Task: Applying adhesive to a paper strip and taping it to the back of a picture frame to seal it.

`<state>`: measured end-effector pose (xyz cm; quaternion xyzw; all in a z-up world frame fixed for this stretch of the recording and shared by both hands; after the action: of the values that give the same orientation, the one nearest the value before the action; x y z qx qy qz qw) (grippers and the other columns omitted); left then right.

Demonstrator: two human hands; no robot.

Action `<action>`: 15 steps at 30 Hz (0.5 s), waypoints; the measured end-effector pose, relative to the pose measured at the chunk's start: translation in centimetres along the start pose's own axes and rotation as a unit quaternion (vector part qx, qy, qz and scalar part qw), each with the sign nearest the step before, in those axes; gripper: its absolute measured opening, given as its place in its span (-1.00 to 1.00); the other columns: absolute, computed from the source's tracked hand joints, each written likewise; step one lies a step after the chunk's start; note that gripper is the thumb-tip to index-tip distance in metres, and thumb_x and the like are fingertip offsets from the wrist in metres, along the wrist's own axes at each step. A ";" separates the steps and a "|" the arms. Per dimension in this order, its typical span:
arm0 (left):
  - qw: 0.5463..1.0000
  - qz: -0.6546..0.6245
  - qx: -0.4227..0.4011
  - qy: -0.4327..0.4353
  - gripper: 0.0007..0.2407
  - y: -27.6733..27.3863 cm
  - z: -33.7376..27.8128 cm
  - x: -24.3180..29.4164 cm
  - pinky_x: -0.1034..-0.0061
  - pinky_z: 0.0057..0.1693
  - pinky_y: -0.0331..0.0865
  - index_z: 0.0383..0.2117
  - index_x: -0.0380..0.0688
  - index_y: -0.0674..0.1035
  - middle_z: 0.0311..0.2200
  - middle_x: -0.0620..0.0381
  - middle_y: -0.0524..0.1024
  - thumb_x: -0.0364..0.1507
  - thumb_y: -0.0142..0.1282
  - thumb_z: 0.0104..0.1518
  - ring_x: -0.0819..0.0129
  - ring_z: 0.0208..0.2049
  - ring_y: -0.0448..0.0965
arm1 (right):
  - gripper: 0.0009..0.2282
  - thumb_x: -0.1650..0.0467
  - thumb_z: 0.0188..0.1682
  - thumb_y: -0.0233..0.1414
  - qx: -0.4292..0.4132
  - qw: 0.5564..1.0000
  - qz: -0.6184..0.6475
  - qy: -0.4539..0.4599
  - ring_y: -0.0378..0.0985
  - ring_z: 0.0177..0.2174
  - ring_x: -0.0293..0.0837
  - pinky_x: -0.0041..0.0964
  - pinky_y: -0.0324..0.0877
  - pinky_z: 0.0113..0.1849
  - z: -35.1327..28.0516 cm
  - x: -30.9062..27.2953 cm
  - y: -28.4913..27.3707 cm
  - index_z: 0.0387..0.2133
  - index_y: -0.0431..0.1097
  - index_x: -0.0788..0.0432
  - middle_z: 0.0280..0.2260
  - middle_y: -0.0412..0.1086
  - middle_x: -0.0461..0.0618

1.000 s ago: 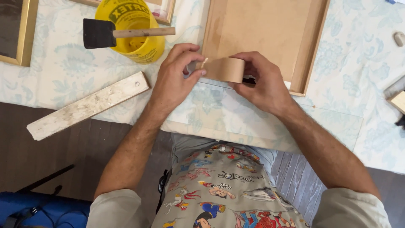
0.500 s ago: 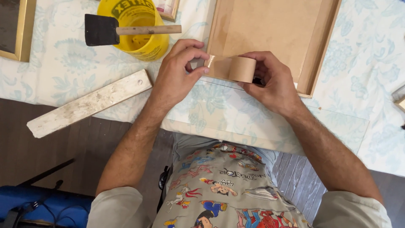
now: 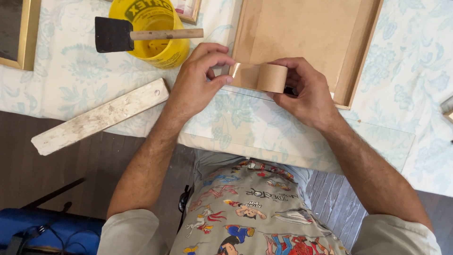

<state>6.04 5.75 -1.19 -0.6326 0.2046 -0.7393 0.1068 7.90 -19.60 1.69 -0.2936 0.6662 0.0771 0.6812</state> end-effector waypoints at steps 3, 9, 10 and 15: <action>1.000 -0.004 -0.001 0.011 -0.76 0.2 -0.1 -0.6 0.59 -0.17 0.41 -0.12 -0.09 0.66 0.03 0.08 0.41 -0.60 0.34 0.08 0.40 -0.15 0.50 | -0.55 0.58 -0.07 0.24 0.002 1.000 0.010 -0.004 0.52 0.02 -0.03 -0.24 0.48 0.09 0.0 0.1 0.0 0.07 0.23 0.31 0.02 0.40 0.17; 1.000 -0.022 -0.013 -0.002 -0.79 0.0 0.2 -0.5 0.55 -0.05 0.43 -0.10 -0.10 0.69 0.04 0.11 0.40 -0.60 0.23 0.16 0.34 0.05 0.49 | -0.55 0.57 -0.07 0.24 0.003 1.000 0.007 -0.001 0.52 0.02 -0.02 -0.22 0.49 0.09 0.0 0.0 0.0 0.07 0.23 0.32 0.02 0.40 0.19; 1.000 -0.020 -0.012 -0.006 -0.79 0.0 0.2 -0.5 0.56 -0.07 0.43 -0.10 -0.10 0.69 0.04 0.12 0.40 -0.59 0.24 0.15 0.36 0.04 0.49 | -0.54 0.58 -0.07 0.24 0.001 1.000 0.007 -0.002 0.52 0.02 -0.02 -0.22 0.49 0.09 0.0 0.0 -0.1 0.08 0.23 0.31 0.02 0.39 0.18; 1.000 -0.020 -0.009 -0.001 -0.77 0.1 0.1 -0.6 0.60 -0.12 0.41 -0.10 -0.10 0.69 0.04 0.11 0.41 -0.62 0.26 0.12 0.40 -0.02 0.51 | -0.54 0.56 -0.07 0.25 0.004 1.000 0.017 0.000 0.52 0.01 -0.05 -0.25 0.47 0.08 -0.1 0.4 0.0 0.08 0.22 0.30 0.02 0.40 0.17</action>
<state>6.22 5.92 -1.70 -0.6380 0.1981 -0.7390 0.0867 7.80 -19.74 1.35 -0.2800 0.6716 0.0856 0.6806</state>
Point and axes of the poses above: each hand's wrist, its own z-axis towards the middle knuckle, its own y-axis out of the palm, x = y × z, the point moved 2 cm from there along z, towards the middle knuckle
